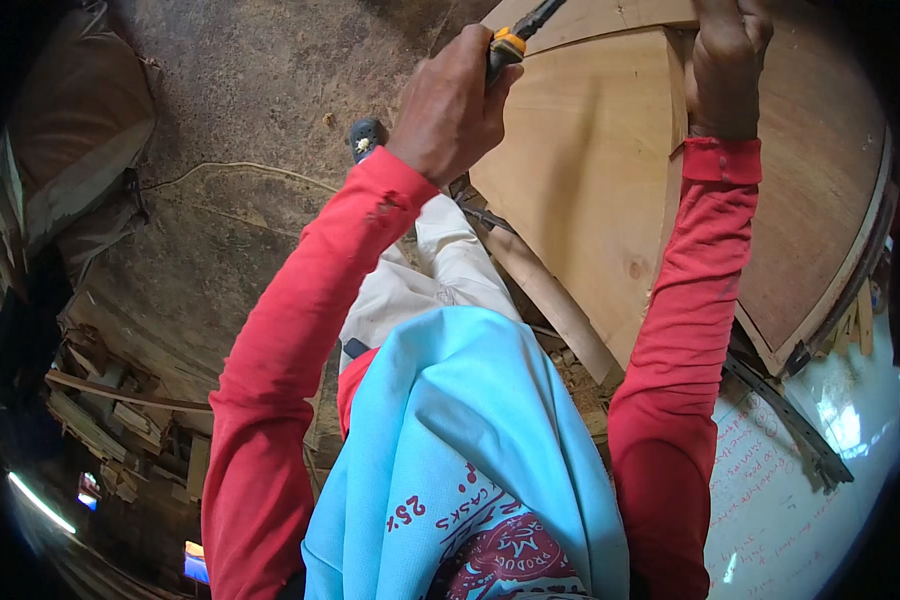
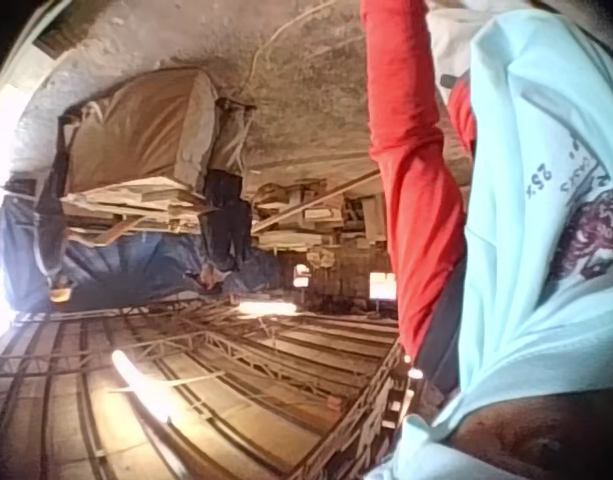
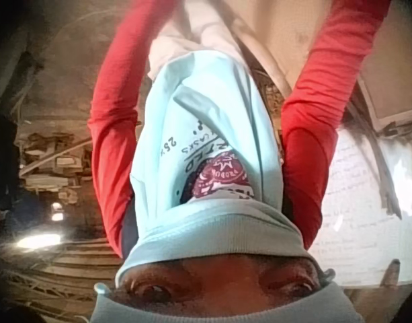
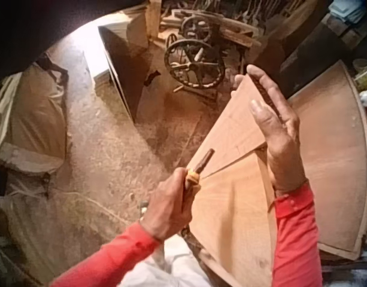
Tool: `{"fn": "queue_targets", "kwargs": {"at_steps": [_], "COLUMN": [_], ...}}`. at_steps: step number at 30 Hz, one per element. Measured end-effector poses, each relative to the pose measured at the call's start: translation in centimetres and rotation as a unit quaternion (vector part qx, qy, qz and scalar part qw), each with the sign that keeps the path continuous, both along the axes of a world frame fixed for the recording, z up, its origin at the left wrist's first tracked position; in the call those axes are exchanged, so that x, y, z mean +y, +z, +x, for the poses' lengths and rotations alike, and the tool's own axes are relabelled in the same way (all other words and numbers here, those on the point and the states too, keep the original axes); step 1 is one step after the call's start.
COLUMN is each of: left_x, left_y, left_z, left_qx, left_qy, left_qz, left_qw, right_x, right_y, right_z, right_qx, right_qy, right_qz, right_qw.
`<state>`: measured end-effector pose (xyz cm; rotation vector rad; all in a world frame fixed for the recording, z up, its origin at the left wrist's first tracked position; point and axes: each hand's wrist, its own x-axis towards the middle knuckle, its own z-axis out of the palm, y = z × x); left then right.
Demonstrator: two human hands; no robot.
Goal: Measure and mark a wooden board using a square and pencil, then use pliers to manipulate a small metal component or fastener on the board.
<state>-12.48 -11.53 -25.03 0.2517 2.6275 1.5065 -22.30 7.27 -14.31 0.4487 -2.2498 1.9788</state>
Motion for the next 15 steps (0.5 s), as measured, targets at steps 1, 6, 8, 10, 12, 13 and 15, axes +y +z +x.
{"fn": "queue_targets", "kwargs": {"at_steps": [1,6,8,10,12,13,15], "left_x": [-0.4,-2.4,-2.7,-2.5,-2.8,-3.0,-3.1], "left_y": [0.4,5.4,6.1,5.3,5.0,5.4,5.7], "left_z": [0.0,-1.4,-1.5,-1.1,-0.9,-0.6,-0.2], "left_qx": [0.000,-0.350,-0.406,-0.308,-0.165,-0.168,-0.024], "left_qy": [0.006,-0.136,-0.156,-0.161,-0.172,-0.174,-0.162], "left_qz": [-0.001,0.336,0.353,0.245,0.034,0.032,-0.037], "left_qw": [1.000,0.864,0.828,0.905,0.971,0.970,0.986], "right_x": [-0.5,-2.1,-2.6,-3.1,-3.5,-3.6,-3.7], "right_y": [-0.2,-0.9,-1.2,-1.6,-2.1,-2.2,-2.3], "right_z": [0.1,1.2,1.6,1.8,1.9,2.0,2.2], "right_qx": [0.000,-0.155,-0.135,-0.114,-0.076,-0.076,-0.063], "right_qy": [0.006,0.139,0.143,0.144,0.154,0.151,0.146], "right_qz": [-0.001,-0.585,-0.586,-0.588,-0.619,-0.620,-0.624], "right_qw": [1.000,0.784,0.786,0.788,0.767,0.766,0.765]}}
